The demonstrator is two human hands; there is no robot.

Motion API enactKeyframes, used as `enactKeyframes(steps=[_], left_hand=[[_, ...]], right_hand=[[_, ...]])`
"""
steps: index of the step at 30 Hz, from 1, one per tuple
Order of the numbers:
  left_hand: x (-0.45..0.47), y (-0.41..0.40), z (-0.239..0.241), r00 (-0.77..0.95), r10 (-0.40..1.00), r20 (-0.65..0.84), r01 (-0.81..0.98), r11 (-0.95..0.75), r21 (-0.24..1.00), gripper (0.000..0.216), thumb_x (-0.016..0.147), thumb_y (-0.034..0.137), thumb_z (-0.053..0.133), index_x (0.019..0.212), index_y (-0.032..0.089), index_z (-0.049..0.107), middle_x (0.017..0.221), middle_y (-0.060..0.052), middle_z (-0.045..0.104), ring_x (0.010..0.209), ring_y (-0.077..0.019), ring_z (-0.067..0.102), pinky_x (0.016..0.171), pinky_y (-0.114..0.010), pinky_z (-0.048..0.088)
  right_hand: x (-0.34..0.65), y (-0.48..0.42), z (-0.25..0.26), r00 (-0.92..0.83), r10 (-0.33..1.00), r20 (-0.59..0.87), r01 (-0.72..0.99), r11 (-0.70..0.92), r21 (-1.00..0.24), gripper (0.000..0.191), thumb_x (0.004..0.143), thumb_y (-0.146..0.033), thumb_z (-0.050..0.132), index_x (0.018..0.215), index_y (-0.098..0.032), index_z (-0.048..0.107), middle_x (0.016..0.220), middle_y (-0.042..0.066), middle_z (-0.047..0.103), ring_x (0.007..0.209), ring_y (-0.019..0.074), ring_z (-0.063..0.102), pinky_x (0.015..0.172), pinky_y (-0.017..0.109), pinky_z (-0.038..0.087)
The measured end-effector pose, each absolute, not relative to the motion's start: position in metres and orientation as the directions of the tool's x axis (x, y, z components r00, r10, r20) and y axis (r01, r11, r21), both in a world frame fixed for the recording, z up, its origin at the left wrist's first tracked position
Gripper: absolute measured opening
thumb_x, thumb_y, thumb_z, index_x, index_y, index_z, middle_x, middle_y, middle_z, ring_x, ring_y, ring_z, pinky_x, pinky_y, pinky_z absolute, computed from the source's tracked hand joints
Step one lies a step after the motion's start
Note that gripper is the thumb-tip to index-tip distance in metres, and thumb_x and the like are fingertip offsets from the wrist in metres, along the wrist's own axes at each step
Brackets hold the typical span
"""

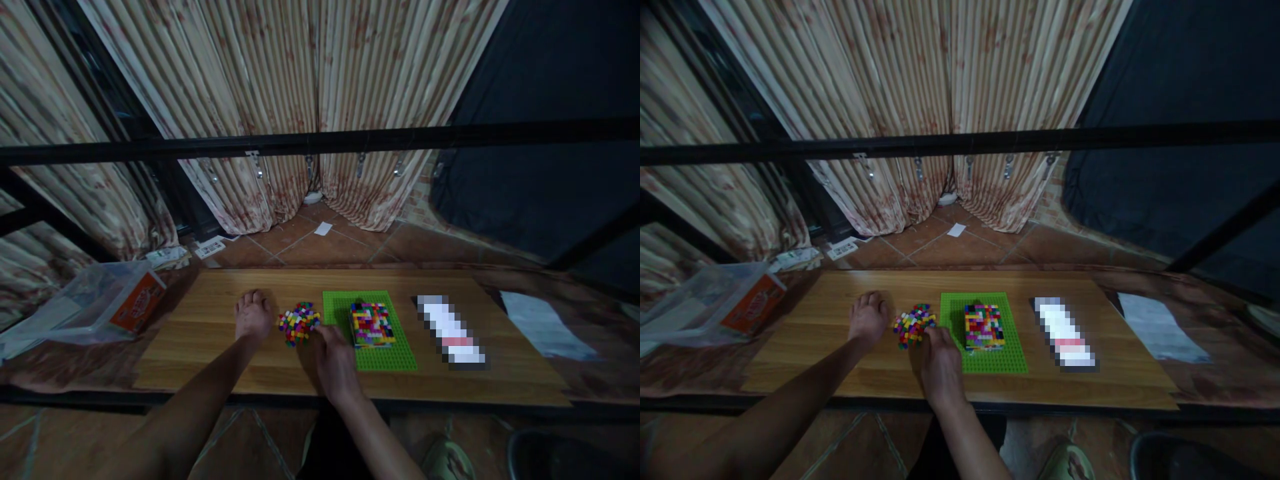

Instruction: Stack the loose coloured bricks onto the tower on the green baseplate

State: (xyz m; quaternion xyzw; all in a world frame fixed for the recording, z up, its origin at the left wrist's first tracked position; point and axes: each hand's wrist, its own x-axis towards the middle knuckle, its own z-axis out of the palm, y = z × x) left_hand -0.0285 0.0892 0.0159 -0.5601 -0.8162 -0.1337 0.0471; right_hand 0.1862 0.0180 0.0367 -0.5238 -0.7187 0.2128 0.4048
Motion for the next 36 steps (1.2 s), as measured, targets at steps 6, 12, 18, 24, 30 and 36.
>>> enactKeyframes(steps=[6,12,18,24,30,36], left_hand=[[-0.028,0.089,0.015,-0.366,0.898,0.245,0.928,0.334,0.164,0.042,0.092,0.029,0.038,0.124,0.013,0.059,0.128,-0.016,0.059,0.119,-0.0288,0.048,0.101,-0.045,0.037],[-0.029,0.089,0.015,-0.359,0.902,0.241,0.931,0.327,0.163,0.040,0.091,0.028,0.038,0.121,0.013,0.060,0.129,-0.015,0.058,0.119,-0.0293,0.049,0.101,-0.044,0.037],[-0.031,0.091,0.013,-0.354,0.903,0.243,0.932,0.320,0.170,0.041,0.091,0.027,0.038,0.123,0.013,0.059,0.130,-0.016,0.058,0.119,-0.0288,0.049,0.102,-0.045,0.037],[-0.032,0.091,0.011,-0.358,0.898,0.256,0.932,0.325,0.161,0.042,0.091,0.029,0.037,0.125,0.014,0.058,0.130,-0.015,0.058,0.119,-0.0290,0.049,0.101,-0.044,0.037],[-0.032,0.091,0.012,-0.349,0.902,0.255,0.935,0.320,0.149,0.042,0.093,0.030,0.034,0.123,0.014,0.058,0.131,-0.014,0.057,0.121,-0.0294,0.048,0.102,-0.044,0.036],[-0.030,0.090,0.017,-0.349,0.907,0.236,0.936,0.322,0.145,0.044,0.093,0.030,0.033,0.125,0.012,0.057,0.131,-0.015,0.057,0.120,-0.0299,0.049,0.102,-0.044,0.036]], right_hand=[[0.173,0.040,0.030,-0.118,0.971,0.206,0.741,0.225,-0.633,0.039,0.088,-0.005,0.039,0.116,-0.018,0.063,0.106,0.011,0.069,0.090,0.0197,0.068,0.078,0.028,0.051],[0.169,0.047,0.033,-0.118,0.980,0.160,0.795,0.190,-0.576,0.040,0.085,-0.004,0.044,0.119,-0.019,0.061,0.112,0.011,0.068,0.089,0.0202,0.069,0.074,0.027,0.050],[0.168,0.045,0.031,-0.114,0.975,0.190,0.789,0.205,-0.580,0.039,0.084,-0.004,0.046,0.117,-0.018,0.063,0.107,0.010,0.069,0.085,0.0191,0.069,0.074,0.026,0.051],[0.174,0.032,0.029,-0.086,0.953,0.289,0.672,0.270,-0.690,0.032,0.089,-0.008,0.042,0.107,-0.019,0.067,0.099,0.009,0.067,0.089,0.0198,0.066,0.080,0.029,0.052],[0.190,0.011,0.028,-0.017,0.940,0.342,0.530,0.298,-0.794,0.031,0.091,-0.010,0.043,0.105,-0.017,0.070,0.095,0.009,0.066,0.087,0.0195,0.066,0.079,0.030,0.053],[0.220,-0.005,0.038,0.045,0.943,0.328,0.468,0.271,-0.841,0.027,0.091,-0.016,0.046,0.103,-0.019,0.070,0.099,0.009,0.067,0.093,0.0201,0.065,0.083,0.031,0.053]])
